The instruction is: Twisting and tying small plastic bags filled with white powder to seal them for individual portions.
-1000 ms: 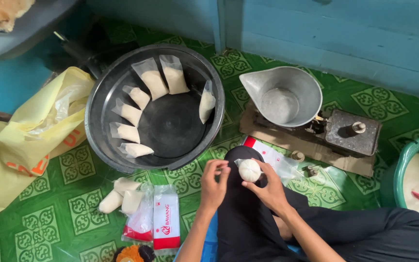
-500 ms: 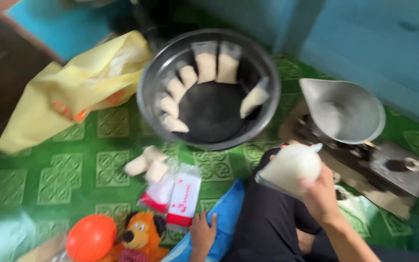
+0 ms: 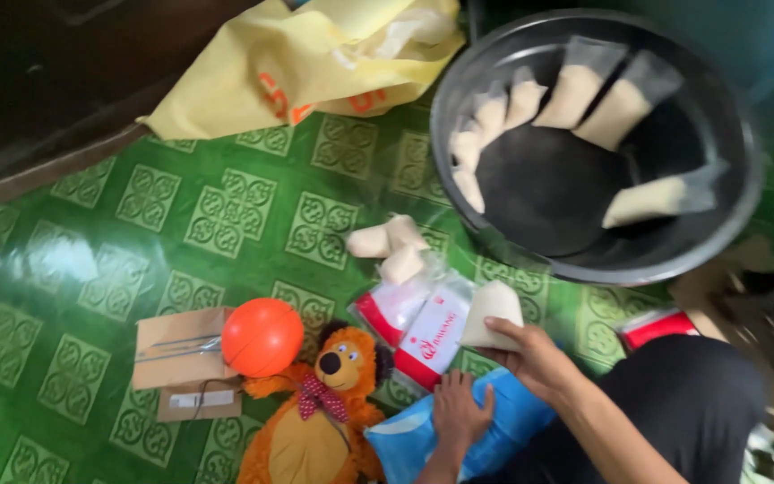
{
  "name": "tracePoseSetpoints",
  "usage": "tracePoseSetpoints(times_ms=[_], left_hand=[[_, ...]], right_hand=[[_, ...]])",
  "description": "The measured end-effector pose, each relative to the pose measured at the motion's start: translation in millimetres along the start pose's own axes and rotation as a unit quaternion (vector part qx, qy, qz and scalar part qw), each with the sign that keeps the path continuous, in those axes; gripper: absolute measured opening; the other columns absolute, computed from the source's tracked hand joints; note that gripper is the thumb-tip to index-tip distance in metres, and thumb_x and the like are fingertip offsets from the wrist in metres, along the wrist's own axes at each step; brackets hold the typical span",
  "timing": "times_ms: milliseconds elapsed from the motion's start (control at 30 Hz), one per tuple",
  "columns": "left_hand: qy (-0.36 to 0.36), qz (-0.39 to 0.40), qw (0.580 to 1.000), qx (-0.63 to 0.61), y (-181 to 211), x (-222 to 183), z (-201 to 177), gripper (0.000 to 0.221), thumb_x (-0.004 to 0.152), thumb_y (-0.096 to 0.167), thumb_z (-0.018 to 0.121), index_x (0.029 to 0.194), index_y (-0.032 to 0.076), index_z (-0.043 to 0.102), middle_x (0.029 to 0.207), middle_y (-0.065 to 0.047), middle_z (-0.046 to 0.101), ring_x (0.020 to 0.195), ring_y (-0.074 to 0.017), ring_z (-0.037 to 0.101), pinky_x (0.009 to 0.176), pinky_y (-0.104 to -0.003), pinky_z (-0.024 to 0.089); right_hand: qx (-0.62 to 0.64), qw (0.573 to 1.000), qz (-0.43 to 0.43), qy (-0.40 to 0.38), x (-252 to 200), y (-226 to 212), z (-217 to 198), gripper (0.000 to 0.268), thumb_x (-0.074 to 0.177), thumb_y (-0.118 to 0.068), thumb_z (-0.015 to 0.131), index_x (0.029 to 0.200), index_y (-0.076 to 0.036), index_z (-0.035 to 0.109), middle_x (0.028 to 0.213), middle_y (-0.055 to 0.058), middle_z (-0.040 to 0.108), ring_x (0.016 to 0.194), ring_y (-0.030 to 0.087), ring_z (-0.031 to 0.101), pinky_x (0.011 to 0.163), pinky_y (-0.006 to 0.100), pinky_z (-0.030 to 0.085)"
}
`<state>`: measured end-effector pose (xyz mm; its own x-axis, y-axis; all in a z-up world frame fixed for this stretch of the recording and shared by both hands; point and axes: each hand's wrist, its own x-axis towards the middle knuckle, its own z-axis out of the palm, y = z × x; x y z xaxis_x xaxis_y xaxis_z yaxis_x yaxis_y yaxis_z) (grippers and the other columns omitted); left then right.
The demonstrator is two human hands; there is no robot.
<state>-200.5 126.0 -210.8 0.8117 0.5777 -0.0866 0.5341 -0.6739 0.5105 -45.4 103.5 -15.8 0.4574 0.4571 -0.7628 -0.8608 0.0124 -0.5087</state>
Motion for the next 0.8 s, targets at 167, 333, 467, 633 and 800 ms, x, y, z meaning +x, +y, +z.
tracePoseSetpoints(times_ms=[167,333,467,633,800], left_hand=[[-0.017,-0.003,1.000,-0.015,-4.1,2.0,1.3,0.047,0.089,0.047,0.052,0.099,0.003,0.063,0.100,-0.017,0.056,0.089,-0.0371,0.052,0.080,-0.048,0.041],[-0.075,-0.024,0.997,-0.015,-11.1,2.9,17.2,0.049,0.091,0.045,0.050,0.109,0.001,0.060,0.109,-0.020,0.055,0.097,-0.0398,0.050,0.089,-0.051,0.038],[-0.021,-0.005,0.999,-0.025,-11.7,4.7,19.1,0.041,0.087,0.041,0.056,0.098,0.003,0.062,0.098,-0.018,0.055,0.087,-0.0375,0.051,0.080,-0.048,0.041],[0.054,0.035,0.997,-0.038,-24.8,3.7,51.2,0.039,0.080,0.041,0.060,0.095,0.005,0.062,0.090,-0.017,0.053,0.079,-0.0373,0.051,0.074,-0.048,0.042],[0.125,0.053,0.991,0.004,-47.7,-2.9,114.1,0.046,0.081,0.054,0.058,0.082,0.009,0.068,0.085,-0.016,0.057,0.064,-0.0354,0.050,0.056,-0.048,0.041]], right_hand=[[-0.131,0.989,0.043,0.049,55.8,20.2,30.0,0.049,0.087,-0.014,0.064,0.117,0.023,0.054,0.109,0.029,0.064,0.091,0.030,0.064,0.074,0.032,0.053],[-0.330,0.941,-0.049,0.048,107.0,16.0,63.1,0.054,0.082,-0.012,0.070,0.127,0.012,0.051,0.108,0.023,0.066,0.087,0.030,0.071,0.069,0.034,0.061],[-0.487,0.860,-0.139,0.071,139.3,0.5,97.0,0.067,0.077,-0.029,0.077,0.127,-0.003,0.042,0.094,0.017,0.063,0.063,0.023,0.066,0.055,0.033,0.055],[-0.628,0.735,-0.250,0.059,173.8,-7.2,124.7,0.060,0.075,-0.034,0.073,0.126,-0.016,0.048,0.091,0.013,0.071,0.068,0.031,0.069,0.060,0.043,0.054],[-0.661,0.590,-0.464,-0.001,195.9,-1.2,138.0,0.052,0.074,-0.016,0.071,0.125,-0.017,0.061,0.111,0.005,0.066,0.084,0.028,0.066,0.073,0.039,0.054]])
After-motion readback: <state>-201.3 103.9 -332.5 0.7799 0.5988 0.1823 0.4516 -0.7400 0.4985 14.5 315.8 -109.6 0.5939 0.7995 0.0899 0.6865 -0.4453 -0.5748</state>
